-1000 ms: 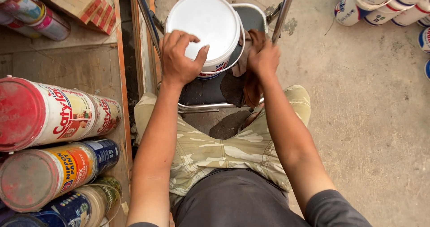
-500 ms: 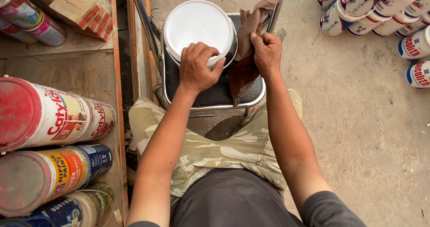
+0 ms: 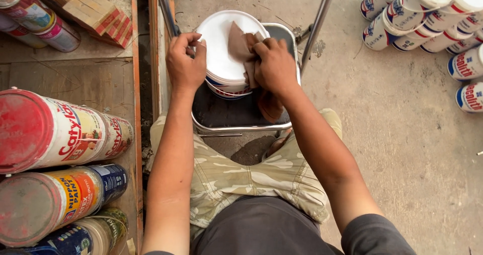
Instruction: The person cleans a white bucket with a cloth, wiping the lid and sides while sitting on a chair. They then stand up, carry the bucket to a shelf, and place it among other stacked buckets.
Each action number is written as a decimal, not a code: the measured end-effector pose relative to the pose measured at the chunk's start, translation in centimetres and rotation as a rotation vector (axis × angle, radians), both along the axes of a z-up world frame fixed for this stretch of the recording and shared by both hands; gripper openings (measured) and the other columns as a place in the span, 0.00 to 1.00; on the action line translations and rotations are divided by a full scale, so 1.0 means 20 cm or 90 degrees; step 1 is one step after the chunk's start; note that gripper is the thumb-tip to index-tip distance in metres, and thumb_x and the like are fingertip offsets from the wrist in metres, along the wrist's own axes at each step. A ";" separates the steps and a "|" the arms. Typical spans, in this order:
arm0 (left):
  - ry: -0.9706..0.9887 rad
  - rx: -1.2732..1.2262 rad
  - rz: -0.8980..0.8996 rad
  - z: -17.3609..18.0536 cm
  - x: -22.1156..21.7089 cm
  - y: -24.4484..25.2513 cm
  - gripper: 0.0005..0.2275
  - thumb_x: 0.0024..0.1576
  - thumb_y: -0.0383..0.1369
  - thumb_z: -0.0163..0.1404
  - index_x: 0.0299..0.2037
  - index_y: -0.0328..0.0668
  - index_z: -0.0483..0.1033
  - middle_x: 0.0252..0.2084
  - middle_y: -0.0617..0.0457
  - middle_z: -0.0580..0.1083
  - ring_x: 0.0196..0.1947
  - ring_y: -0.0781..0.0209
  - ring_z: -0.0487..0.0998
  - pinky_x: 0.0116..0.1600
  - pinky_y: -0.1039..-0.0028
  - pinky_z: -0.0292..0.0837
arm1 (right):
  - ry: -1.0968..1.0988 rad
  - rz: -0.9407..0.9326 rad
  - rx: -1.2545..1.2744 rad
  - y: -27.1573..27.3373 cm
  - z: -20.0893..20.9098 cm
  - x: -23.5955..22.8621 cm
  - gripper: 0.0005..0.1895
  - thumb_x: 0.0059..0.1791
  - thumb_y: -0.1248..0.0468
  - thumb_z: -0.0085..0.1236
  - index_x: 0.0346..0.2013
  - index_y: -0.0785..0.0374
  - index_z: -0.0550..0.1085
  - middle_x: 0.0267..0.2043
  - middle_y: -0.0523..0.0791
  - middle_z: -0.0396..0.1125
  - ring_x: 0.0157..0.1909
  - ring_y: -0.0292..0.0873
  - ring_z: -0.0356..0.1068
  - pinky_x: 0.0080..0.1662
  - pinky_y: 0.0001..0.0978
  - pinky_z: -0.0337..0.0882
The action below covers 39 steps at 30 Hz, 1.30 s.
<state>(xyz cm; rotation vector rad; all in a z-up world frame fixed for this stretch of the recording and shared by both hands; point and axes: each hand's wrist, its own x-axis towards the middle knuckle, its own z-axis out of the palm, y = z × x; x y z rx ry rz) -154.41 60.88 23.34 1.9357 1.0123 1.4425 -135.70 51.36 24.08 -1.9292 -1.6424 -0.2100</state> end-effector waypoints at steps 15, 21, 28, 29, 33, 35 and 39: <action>0.091 -0.337 0.026 -0.23 -0.08 0.16 0.09 0.51 0.33 0.47 0.38 0.41 0.76 0.39 0.51 0.76 0.37 0.56 0.76 0.39 0.67 0.70 | -0.019 0.191 -0.240 0.67 -0.03 -0.18 0.18 0.45 0.62 0.42 0.47 0.49 0.71 0.36 0.48 0.64 0.37 0.55 0.64 0.27 0.50 0.65; 0.016 -0.047 0.059 -0.17 -0.02 0.08 0.15 0.54 0.43 0.45 0.41 0.41 0.76 0.37 0.49 0.74 0.34 0.57 0.76 0.36 0.70 0.70 | -0.057 0.153 -0.224 0.55 -0.05 -0.14 0.21 0.41 0.70 0.38 0.46 0.60 0.72 0.38 0.53 0.61 0.30 0.57 0.65 0.29 0.49 0.66; 0.426 -0.067 -0.122 0.09 0.17 -0.26 0.15 0.55 0.36 0.34 0.25 0.36 0.72 0.26 0.42 0.73 0.25 0.42 0.69 0.32 0.54 0.61 | -0.041 0.327 -0.201 0.04 -0.03 -0.03 0.09 0.34 0.63 0.45 0.25 0.58 0.73 0.30 0.44 0.65 0.26 0.49 0.59 0.31 0.39 0.61; 0.423 0.008 -0.141 0.10 0.21 -0.30 0.13 0.52 0.30 0.35 0.20 0.34 0.69 0.21 0.37 0.71 0.21 0.35 0.68 0.27 0.47 0.60 | -0.064 0.258 -0.233 0.02 -0.01 0.00 0.09 0.34 0.59 0.46 0.26 0.53 0.74 0.30 0.41 0.66 0.29 0.49 0.61 0.30 0.38 0.62; 0.519 -0.071 -0.209 0.06 0.38 -0.27 0.22 0.52 0.34 0.32 0.55 0.26 0.58 0.55 0.41 0.64 0.50 0.44 0.63 0.54 0.56 0.56 | -0.146 0.148 -0.282 0.05 0.03 0.09 0.10 0.44 0.61 0.49 0.37 0.55 0.75 0.37 0.42 0.69 0.35 0.47 0.62 0.26 0.37 0.68; 0.603 -0.159 -0.236 0.10 0.45 -0.19 0.24 0.46 0.26 0.33 0.57 0.32 0.56 0.54 0.45 0.65 0.53 0.45 0.61 0.59 0.49 0.46 | -0.154 0.096 -0.261 0.10 0.00 0.13 0.08 0.41 0.68 0.46 0.30 0.59 0.74 0.34 0.46 0.69 0.34 0.48 0.64 0.39 0.37 0.67; 0.608 -0.082 -0.152 0.00 0.53 0.08 0.14 0.54 0.27 0.30 0.35 0.39 0.73 0.35 0.41 0.71 0.41 0.42 0.69 0.48 0.51 0.61 | -0.169 0.027 -0.252 0.28 -0.06 0.14 0.21 0.40 0.66 0.44 0.47 0.60 0.68 0.33 0.47 0.66 0.41 0.52 0.63 0.28 0.44 0.69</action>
